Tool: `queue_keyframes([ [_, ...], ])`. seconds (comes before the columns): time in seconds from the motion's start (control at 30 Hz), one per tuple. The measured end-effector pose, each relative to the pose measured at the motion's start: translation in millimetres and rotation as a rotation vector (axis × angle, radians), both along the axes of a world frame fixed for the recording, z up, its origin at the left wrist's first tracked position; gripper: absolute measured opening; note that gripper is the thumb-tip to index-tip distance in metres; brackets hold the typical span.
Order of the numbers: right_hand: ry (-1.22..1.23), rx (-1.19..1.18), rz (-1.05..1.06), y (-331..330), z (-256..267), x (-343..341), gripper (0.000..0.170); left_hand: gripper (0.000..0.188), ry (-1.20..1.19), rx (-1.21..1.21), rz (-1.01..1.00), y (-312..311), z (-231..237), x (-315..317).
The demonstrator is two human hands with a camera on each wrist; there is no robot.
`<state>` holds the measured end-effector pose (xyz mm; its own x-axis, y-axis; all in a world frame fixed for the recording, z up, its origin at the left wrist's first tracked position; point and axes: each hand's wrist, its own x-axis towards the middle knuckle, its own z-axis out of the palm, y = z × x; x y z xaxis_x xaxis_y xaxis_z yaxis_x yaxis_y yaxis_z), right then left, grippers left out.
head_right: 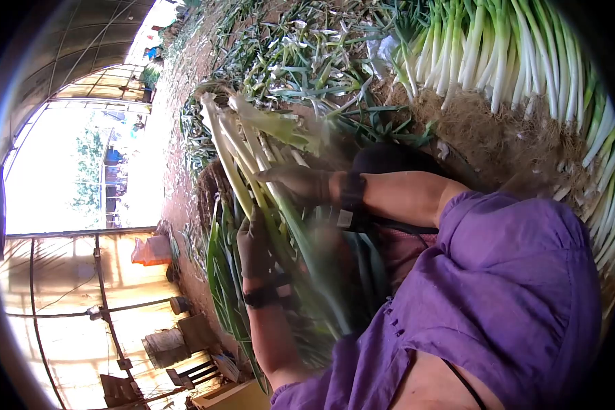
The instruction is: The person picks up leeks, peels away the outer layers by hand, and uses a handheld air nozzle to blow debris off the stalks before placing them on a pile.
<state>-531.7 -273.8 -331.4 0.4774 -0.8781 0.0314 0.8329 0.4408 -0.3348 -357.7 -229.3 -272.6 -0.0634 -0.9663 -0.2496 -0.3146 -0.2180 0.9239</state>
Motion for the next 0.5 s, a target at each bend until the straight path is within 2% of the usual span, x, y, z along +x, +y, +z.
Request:
queue_keyframes([
  [0.03,0.015,-0.059,-0.018,4,5,1,0.032,0.049,-0.011,-0.065,0.027,8,3,-2],
  [0.13,0.428,-0.356,-0.289,10,21,3,0.041,0.047,0.086,0.035,-0.041,43,31,7],
  [0.17,0.51,-0.398,-0.321,13,26,4,0.043,0.053,0.16,0.113,-0.022,48,28,11],
  [0.27,0.749,-0.526,-0.408,28,51,12,0.048,0.058,0.343,0.104,-0.134,65,35,2],
  [0.3,0.778,-0.488,-0.351,34,56,8,0.048,0.05,0.369,0.088,-0.109,68,34,4],
  [0.4,0.854,-0.524,-0.517,25,37,19,0.047,0.037,0.169,0.063,-0.18,57,15,17],
  [0.43,0.834,-0.457,-0.421,12,22,25,0.053,0.034,0.157,0.059,-0.147,59,16,17],
  [0.5,0.965,-0.568,-0.744,11,2,40,0.057,0.027,0.134,0.052,-0.081,60,19,16],
])
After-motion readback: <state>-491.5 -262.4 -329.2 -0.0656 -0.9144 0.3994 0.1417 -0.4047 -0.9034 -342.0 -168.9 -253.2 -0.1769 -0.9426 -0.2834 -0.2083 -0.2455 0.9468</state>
